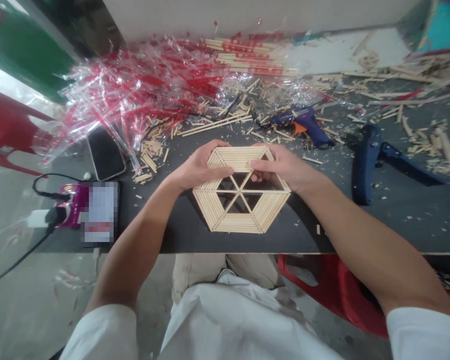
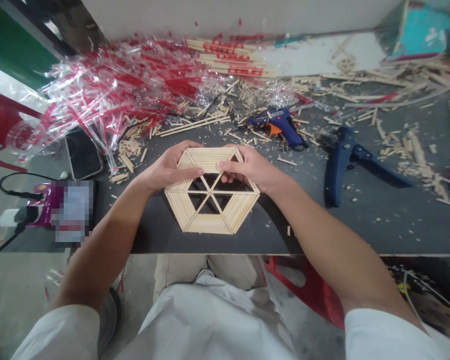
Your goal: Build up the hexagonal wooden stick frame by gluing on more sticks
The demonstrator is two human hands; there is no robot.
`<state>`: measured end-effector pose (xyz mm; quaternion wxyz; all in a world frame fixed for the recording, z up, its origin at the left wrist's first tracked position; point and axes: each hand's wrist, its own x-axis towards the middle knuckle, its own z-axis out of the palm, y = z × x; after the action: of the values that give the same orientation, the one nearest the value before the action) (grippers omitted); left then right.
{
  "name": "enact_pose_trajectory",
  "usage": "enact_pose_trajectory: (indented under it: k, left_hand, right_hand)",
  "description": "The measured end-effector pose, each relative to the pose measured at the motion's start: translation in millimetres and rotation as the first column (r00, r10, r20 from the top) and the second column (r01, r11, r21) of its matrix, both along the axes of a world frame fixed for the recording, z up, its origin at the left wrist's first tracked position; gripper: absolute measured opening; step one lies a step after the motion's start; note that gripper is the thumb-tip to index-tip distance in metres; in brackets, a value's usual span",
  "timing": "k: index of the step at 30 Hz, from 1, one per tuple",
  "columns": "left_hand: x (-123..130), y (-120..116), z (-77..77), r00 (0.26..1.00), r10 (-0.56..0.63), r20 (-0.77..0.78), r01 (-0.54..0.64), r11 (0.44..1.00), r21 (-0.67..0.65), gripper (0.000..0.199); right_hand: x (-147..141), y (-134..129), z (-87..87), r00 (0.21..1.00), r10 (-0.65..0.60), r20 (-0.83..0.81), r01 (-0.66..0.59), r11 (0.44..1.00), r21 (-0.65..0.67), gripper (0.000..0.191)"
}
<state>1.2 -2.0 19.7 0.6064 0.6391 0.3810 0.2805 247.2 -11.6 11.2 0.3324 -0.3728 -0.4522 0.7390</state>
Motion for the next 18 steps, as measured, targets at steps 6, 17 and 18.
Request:
enact_pose_trajectory:
  k: [6,17,18]
  left_hand:
    - [-5.2,1.6,-3.7,0.995,-0.076,0.062,0.082,0.993,-0.089,0.059]
    - [-8.5,3.0,-7.0,0.967,-0.198,0.157,0.214,0.973,-0.089,0.059]
    - [-8.3,2.8,-6.7,0.966,-0.198,0.166,0.215,0.972,-0.096,0.058]
  right_hand:
    - [1.7,1.1,-3.2,0.999,0.03,0.013,-0.03,0.999,0.017,0.049]
    - [3.4,0.8,3.1,0.985,0.17,-0.029,-0.172,0.984,-0.048,0.041]
    - [3.1,0.6,3.2,0.985,0.166,-0.037,-0.168,0.985,-0.05,0.041]
